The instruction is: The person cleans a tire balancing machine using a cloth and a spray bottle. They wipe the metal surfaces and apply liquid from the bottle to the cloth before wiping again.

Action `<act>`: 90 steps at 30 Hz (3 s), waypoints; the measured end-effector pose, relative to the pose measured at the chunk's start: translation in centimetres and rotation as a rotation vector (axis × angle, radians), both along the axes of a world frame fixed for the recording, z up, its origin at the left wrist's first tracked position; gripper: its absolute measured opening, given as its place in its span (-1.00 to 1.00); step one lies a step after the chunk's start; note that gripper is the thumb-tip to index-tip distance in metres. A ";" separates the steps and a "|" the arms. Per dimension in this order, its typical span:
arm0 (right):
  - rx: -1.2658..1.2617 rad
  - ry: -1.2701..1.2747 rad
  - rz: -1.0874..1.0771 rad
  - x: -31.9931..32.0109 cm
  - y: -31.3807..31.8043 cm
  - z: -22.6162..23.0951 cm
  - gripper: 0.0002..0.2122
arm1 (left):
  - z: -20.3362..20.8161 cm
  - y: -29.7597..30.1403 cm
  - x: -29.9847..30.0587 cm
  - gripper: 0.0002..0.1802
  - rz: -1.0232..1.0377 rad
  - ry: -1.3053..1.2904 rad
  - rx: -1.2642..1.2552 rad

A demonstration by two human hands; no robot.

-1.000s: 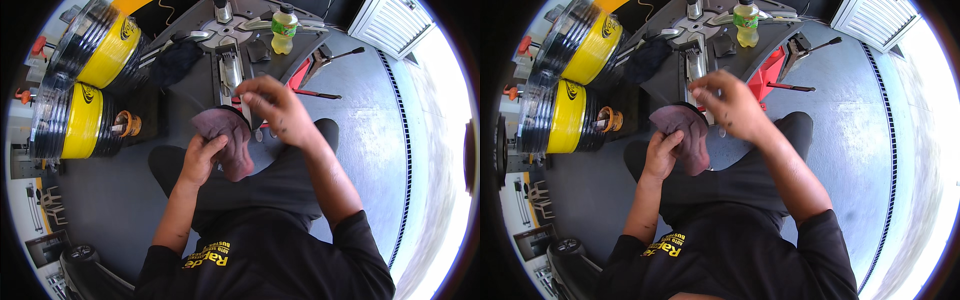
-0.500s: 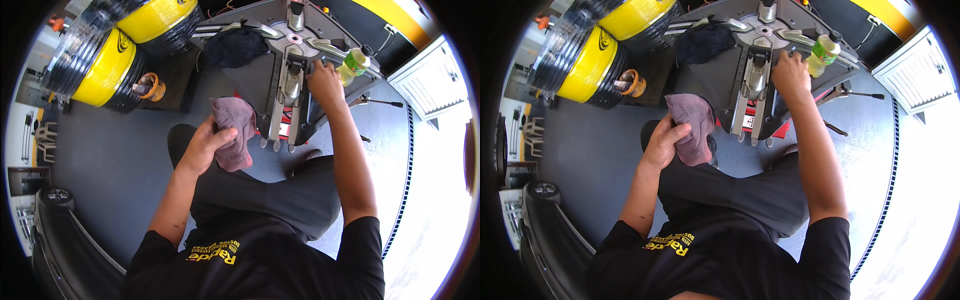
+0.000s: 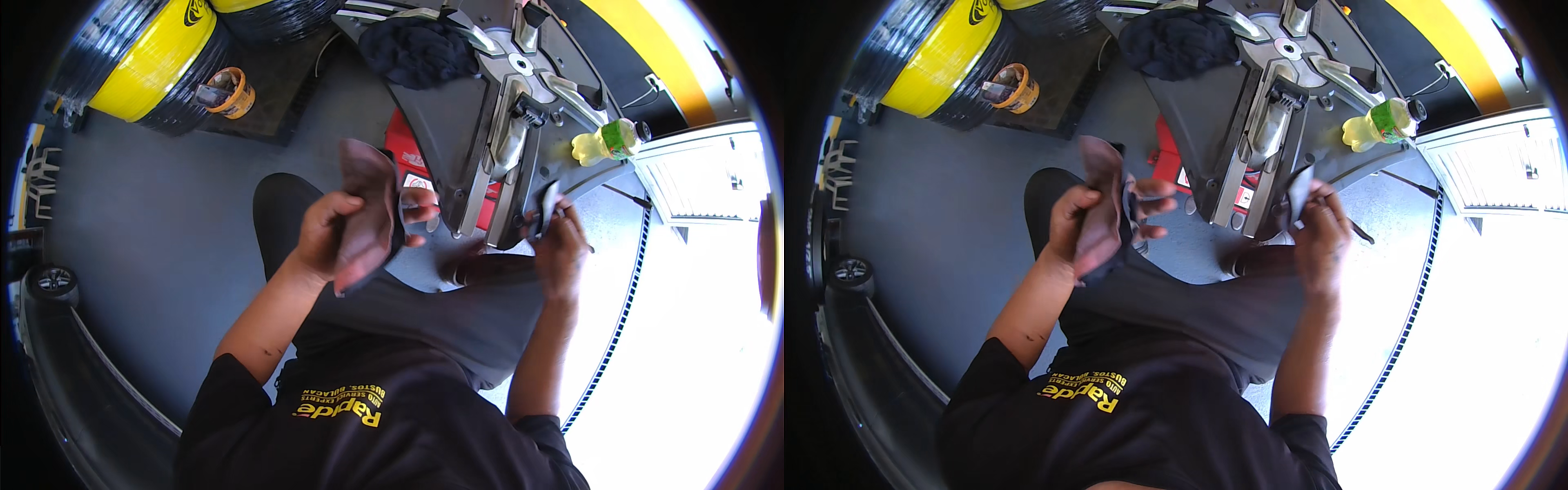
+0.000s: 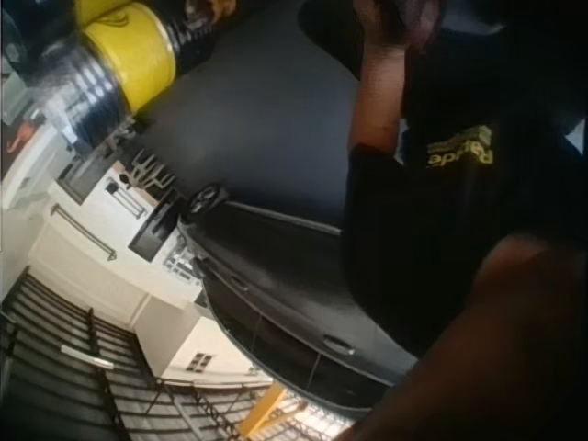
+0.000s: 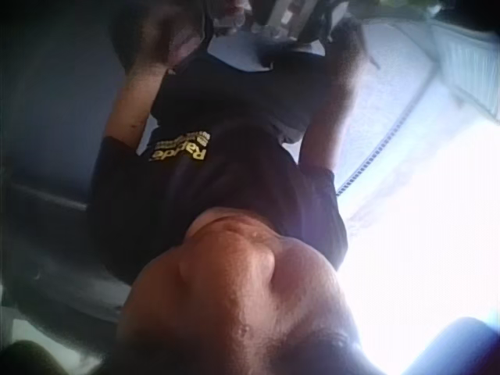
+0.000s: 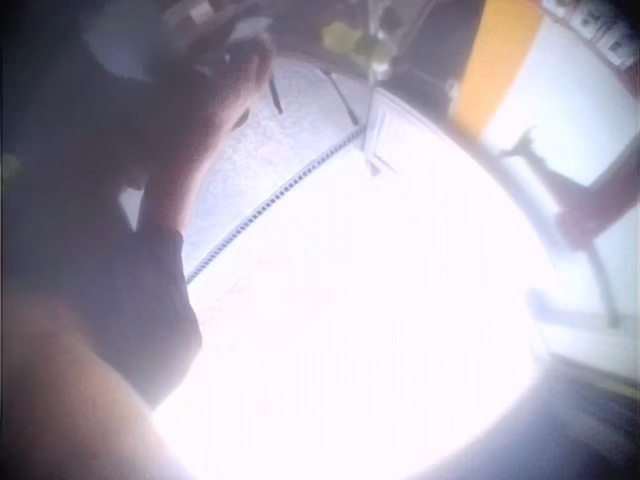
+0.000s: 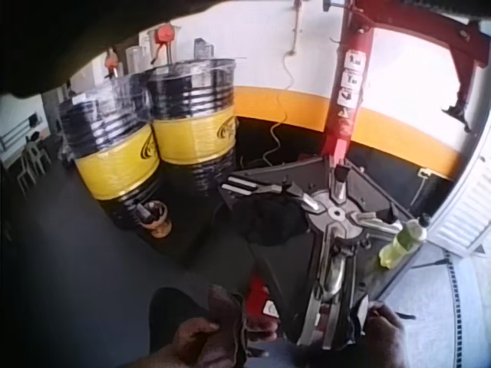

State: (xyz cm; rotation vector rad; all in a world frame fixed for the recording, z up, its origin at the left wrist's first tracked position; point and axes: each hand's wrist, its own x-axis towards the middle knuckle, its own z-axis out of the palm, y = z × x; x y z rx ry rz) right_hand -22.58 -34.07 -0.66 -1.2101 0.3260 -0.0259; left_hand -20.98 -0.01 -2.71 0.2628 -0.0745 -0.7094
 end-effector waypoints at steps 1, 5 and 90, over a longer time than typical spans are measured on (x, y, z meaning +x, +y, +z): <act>0.014 0.015 0.027 -0.5 1.8 -0.1 -0.74 | 0.0 -1.4 0.0 -0.17 -0.018 -0.072 -0.010; -0.238 -0.165 0.322 -2.2 5.3 1.0 -0.79 | 0.7 -4.2 -0.2 -0.11 -0.185 -0.118 0.154; -0.163 -0.527 -0.052 0.6 -15.8 1.8 -0.23 | 2.4 -21.3 3.6 -0.46 0.124 -1.961 1.871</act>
